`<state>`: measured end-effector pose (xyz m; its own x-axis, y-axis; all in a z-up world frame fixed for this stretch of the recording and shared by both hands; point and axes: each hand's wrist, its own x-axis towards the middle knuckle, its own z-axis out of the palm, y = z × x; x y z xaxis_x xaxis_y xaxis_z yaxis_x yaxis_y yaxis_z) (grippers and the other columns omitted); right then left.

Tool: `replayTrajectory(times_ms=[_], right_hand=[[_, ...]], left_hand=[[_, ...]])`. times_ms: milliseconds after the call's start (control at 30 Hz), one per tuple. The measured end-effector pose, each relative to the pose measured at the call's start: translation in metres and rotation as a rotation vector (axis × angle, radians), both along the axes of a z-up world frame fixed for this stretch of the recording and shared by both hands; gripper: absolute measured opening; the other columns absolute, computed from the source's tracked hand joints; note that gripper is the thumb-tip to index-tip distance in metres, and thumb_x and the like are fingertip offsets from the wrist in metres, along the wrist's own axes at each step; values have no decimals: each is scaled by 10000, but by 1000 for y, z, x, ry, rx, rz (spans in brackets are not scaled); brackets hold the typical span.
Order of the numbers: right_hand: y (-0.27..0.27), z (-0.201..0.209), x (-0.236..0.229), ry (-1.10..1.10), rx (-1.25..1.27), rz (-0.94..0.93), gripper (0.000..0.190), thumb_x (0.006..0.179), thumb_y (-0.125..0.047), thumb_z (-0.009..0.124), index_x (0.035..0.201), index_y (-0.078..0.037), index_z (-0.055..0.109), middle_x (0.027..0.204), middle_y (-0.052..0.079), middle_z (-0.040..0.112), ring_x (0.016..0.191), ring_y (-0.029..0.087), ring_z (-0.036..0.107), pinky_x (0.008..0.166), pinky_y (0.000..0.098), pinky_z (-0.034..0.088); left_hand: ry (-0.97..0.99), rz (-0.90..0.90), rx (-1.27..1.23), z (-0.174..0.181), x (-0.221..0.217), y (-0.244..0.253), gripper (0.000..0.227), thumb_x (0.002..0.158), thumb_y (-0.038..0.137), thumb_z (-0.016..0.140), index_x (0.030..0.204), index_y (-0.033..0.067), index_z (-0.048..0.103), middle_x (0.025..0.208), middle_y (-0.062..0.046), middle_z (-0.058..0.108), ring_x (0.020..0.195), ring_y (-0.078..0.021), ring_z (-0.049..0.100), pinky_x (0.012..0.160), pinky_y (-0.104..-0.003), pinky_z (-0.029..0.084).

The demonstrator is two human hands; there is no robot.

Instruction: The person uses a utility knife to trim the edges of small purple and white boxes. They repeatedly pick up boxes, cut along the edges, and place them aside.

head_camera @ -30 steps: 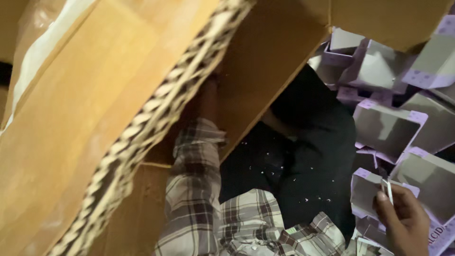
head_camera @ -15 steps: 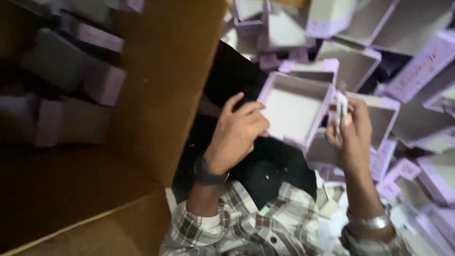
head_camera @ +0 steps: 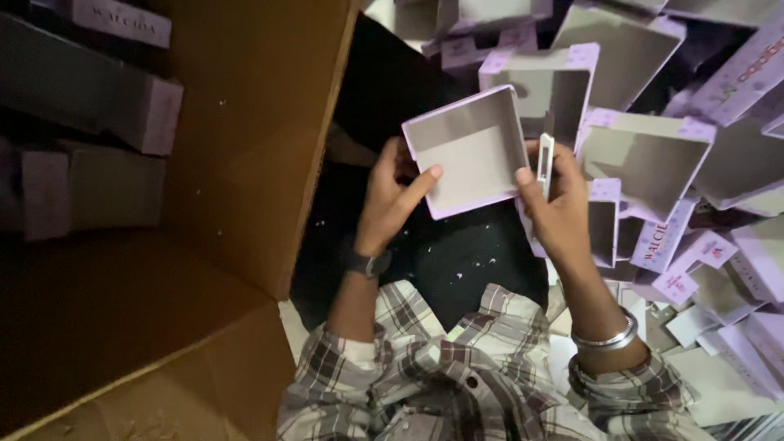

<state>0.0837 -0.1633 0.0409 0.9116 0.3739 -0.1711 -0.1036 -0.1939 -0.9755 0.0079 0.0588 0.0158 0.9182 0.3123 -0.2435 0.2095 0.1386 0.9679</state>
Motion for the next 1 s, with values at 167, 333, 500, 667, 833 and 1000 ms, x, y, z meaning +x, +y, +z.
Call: replayTrajectory(times_ms=[167, 333, 500, 667, 833, 1000], right_hand=[[-15, 22, -16, -101, -101, -97, 275, 1143, -212, 502, 1343, -62, 617, 836, -36, 516, 632, 31, 435, 525, 211, 334], [0, 22, -49, -166, -274, 121, 441, 1051, -47, 524, 1492, -30, 529, 797, 15, 645, 602, 77, 512, 534, 234, 394], [20, 20, -62, -357, -214, 157, 515, 1005, 88, 520, 1510, -16, 511, 905, 91, 646, 732, 116, 589, 700, 241, 501], [14, 18, -62, -371, -269, 143, 524, 985, 124, 536, 1490, -16, 533, 893, 110, 638, 712, 119, 582, 679, 254, 495], [10, 14, -58, -334, -351, 131, 566, 934, 160, 542, 1480, 12, 548, 782, 100, 578, 645, 147, 550, 614, 280, 449], [7, 11, -52, -460, -412, 154, 625, 908, 182, 553, 1506, 0, 534, 831, 143, 554, 694, 196, 561, 689, 298, 482]], left_hand=[[-103, 117, 271, -5, 17, -14, 311, 997, 200, 680, 1215, -15, 628, 1023, -136, 752, 918, -243, 752, 791, -352, 574], [20, 182, 253, 3, 27, -35, 260, 1004, 213, 621, 1091, -26, 562, 785, -197, 686, 691, -309, 738, 615, -410, 503], [-87, 227, 291, 6, 33, -41, 232, 1053, 196, 587, 1134, -9, 516, 914, -225, 690, 874, -411, 721, 703, -447, 531], [-78, 243, 293, 5, 27, -47, 231, 1056, 198, 582, 1140, -6, 514, 928, -235, 694, 920, -439, 716, 706, -461, 520], [-80, 249, 246, 3, 30, -48, 221, 1059, 180, 593, 1153, -5, 517, 936, -236, 700, 910, -413, 754, 687, -448, 536], [-80, 220, 383, 5, 32, -49, 351, 1052, 168, 594, 1284, -41, 433, 943, -251, 688, 891, -411, 731, 706, -430, 529]])
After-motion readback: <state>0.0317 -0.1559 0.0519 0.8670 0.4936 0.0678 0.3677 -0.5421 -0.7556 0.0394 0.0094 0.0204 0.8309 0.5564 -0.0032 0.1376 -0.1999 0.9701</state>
